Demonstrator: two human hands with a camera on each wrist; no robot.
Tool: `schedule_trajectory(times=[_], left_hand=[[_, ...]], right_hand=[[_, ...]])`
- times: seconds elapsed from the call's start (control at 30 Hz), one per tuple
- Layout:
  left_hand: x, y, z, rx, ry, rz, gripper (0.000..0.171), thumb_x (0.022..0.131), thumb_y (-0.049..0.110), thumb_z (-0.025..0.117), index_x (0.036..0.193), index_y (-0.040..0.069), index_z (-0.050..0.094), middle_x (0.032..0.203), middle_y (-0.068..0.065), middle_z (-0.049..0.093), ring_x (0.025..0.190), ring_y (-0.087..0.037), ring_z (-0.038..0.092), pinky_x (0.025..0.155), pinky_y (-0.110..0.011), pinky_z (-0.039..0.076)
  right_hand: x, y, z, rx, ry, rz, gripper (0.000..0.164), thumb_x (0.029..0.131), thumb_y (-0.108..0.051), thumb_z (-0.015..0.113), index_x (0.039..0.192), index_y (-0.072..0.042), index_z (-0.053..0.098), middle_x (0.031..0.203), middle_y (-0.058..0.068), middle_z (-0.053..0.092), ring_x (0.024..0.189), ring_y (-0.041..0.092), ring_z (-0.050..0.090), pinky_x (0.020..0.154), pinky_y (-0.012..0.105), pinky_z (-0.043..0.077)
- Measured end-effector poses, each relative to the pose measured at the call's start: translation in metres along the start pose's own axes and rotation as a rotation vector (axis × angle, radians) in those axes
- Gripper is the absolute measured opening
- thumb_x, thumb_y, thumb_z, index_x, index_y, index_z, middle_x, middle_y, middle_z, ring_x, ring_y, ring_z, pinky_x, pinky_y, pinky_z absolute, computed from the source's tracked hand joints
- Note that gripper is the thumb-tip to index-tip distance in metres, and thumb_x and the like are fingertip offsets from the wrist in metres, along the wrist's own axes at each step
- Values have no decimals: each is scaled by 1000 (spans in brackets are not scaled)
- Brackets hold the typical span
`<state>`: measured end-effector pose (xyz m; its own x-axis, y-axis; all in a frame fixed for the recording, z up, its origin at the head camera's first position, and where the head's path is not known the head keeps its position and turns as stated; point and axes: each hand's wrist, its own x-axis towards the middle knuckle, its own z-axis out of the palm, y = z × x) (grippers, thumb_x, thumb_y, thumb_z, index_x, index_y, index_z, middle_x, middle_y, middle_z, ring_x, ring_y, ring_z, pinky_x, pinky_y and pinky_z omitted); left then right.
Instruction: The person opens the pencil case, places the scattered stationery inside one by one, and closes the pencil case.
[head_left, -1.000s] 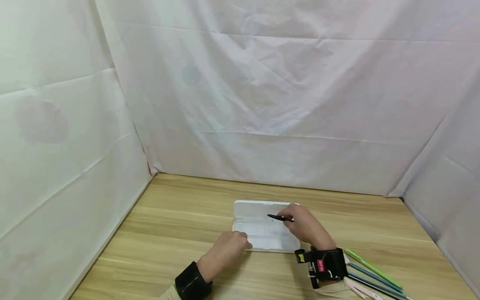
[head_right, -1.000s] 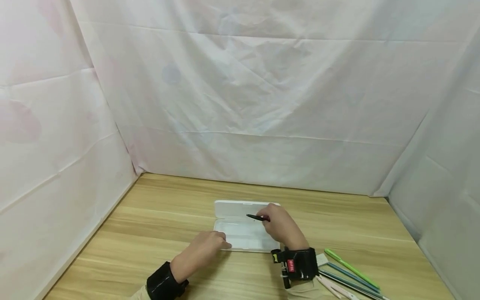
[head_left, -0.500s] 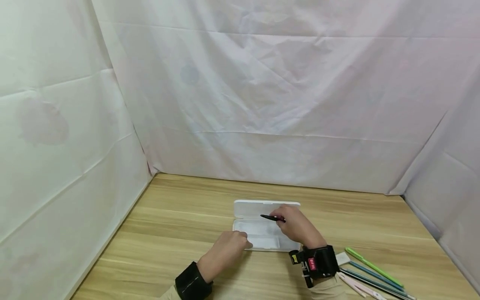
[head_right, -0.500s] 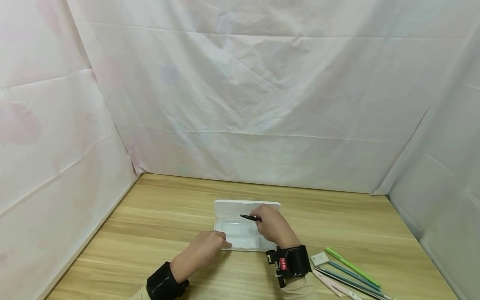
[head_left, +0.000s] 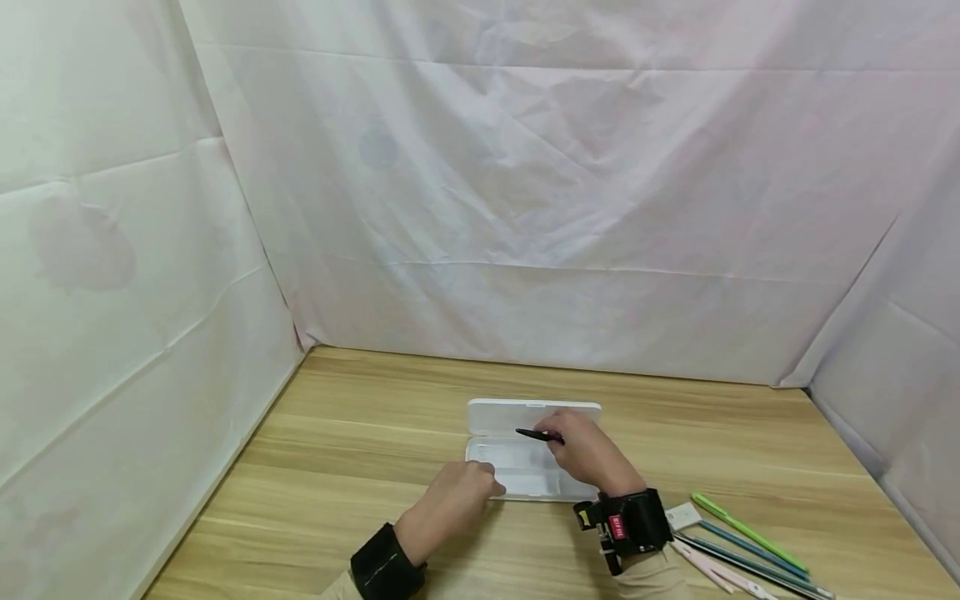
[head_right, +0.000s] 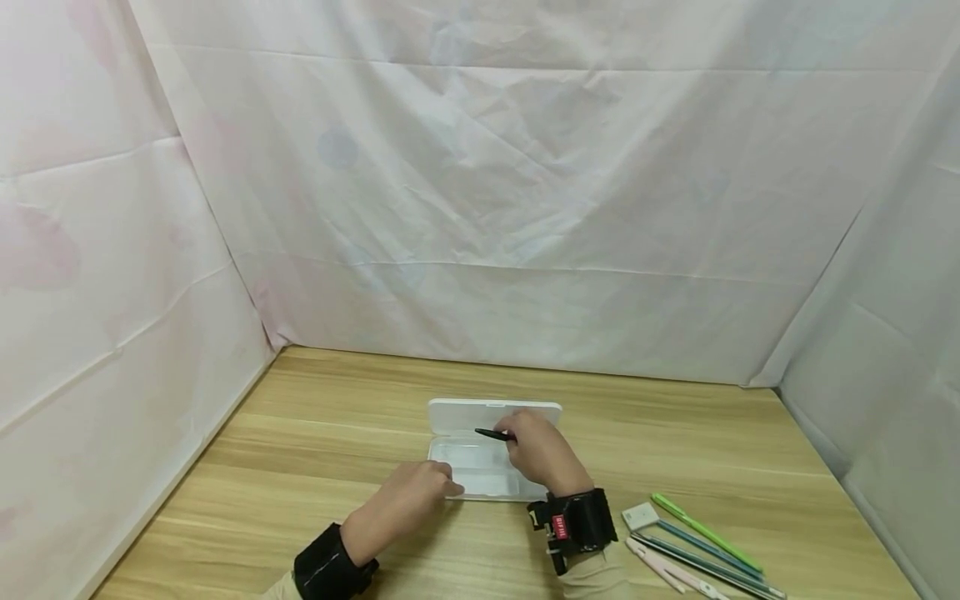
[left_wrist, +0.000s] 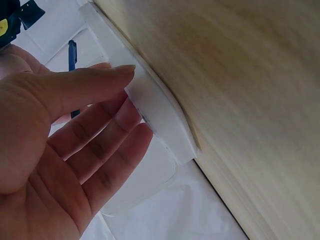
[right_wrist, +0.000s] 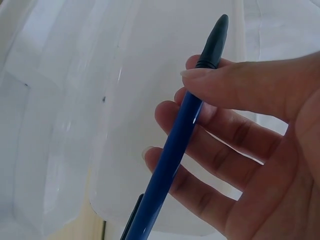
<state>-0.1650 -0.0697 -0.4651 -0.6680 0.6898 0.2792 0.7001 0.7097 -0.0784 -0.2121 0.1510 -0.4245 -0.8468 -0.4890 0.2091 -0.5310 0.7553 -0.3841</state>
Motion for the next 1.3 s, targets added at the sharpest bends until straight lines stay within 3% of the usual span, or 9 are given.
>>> schedule_trajectory(times=[0.63,1.3], left_hand=[[-1,1,-3,13,-25,-7,34,68,-2,73,82,28,79,66,9,55,58,-6,52,45,-23,37],[-3,4,-8,3,-40,-7,25,70,2,74,78,26,76,69,8,59,59,-6,54,47,-23,38]], right_hand=[[5,-3,14,5,-5,61,23,80,7,68,98,-6,77,89,0,63,78,11,54,71,29,48],[7,-5,29,-21,4,-6,21,80,9,68,94,-4,76,88,3,62,80,14,56,71,30,50]])
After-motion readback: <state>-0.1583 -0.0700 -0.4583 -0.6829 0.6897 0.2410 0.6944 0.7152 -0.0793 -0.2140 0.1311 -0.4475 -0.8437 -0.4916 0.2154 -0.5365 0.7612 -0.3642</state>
